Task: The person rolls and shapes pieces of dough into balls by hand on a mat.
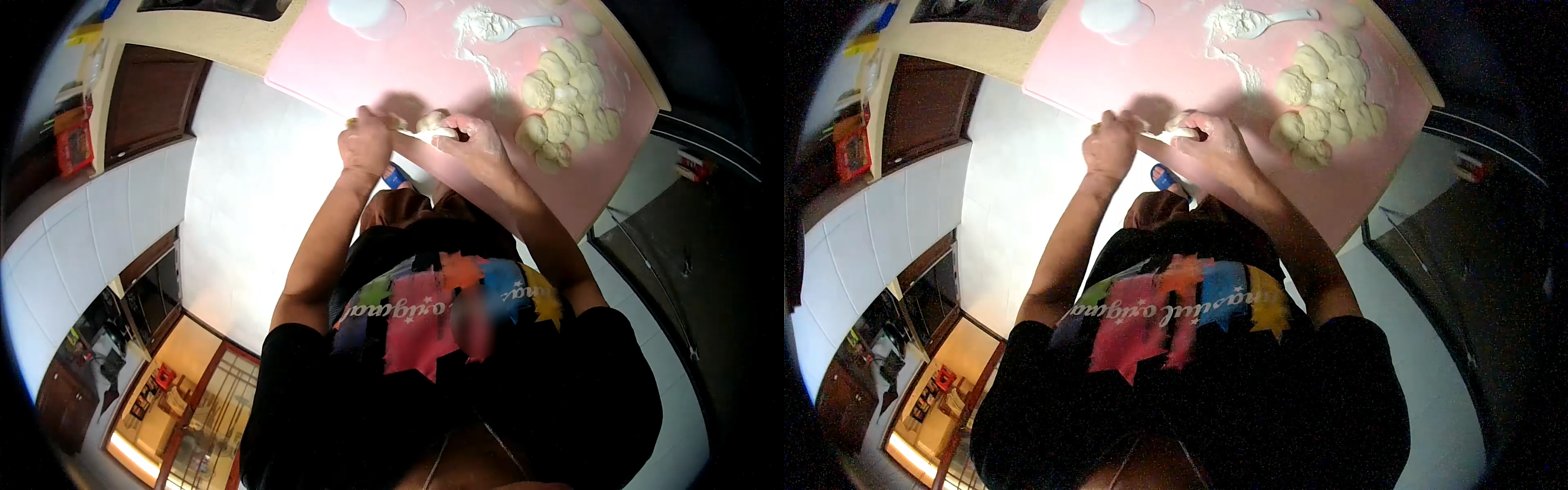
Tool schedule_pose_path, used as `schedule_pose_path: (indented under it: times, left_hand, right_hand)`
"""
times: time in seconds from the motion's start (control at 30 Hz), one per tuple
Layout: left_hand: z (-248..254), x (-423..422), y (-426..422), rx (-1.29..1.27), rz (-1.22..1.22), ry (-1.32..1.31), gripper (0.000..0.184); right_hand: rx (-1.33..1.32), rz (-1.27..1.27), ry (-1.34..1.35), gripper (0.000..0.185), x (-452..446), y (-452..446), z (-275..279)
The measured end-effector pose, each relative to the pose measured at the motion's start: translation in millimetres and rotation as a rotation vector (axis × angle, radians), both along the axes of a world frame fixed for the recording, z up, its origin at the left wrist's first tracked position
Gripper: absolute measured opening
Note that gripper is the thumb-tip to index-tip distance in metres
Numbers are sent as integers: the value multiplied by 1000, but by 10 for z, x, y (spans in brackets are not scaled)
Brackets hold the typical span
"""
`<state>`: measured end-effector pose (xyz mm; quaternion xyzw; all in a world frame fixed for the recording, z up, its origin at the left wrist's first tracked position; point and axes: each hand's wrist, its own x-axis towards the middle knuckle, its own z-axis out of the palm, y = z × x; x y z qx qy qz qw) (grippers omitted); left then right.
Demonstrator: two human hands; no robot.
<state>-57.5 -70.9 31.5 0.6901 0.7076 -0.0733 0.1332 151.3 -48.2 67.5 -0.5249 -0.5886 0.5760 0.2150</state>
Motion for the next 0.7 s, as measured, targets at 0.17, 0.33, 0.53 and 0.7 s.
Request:
schedule_pose_path:
  times: [0.17,0.33,0.53,0.7]
  left_hand:
    - [-52,-348,283,-169,386,-508,32]
    - [98,547,653,-388,340,-1357,49]
    - [85,2009,1055,-202,-417,-853,39]
    - [42,2372,1142,-167,-354,-868,42]
  right_hand:
    - [655,161,-343,27,92,-176,-493]
    - [650,95,-396,32,64,-314,-902]
    - [720,-194,-237,12,-43,-262,-552]
    - [188,-229,145,35,-5,-351,-481]
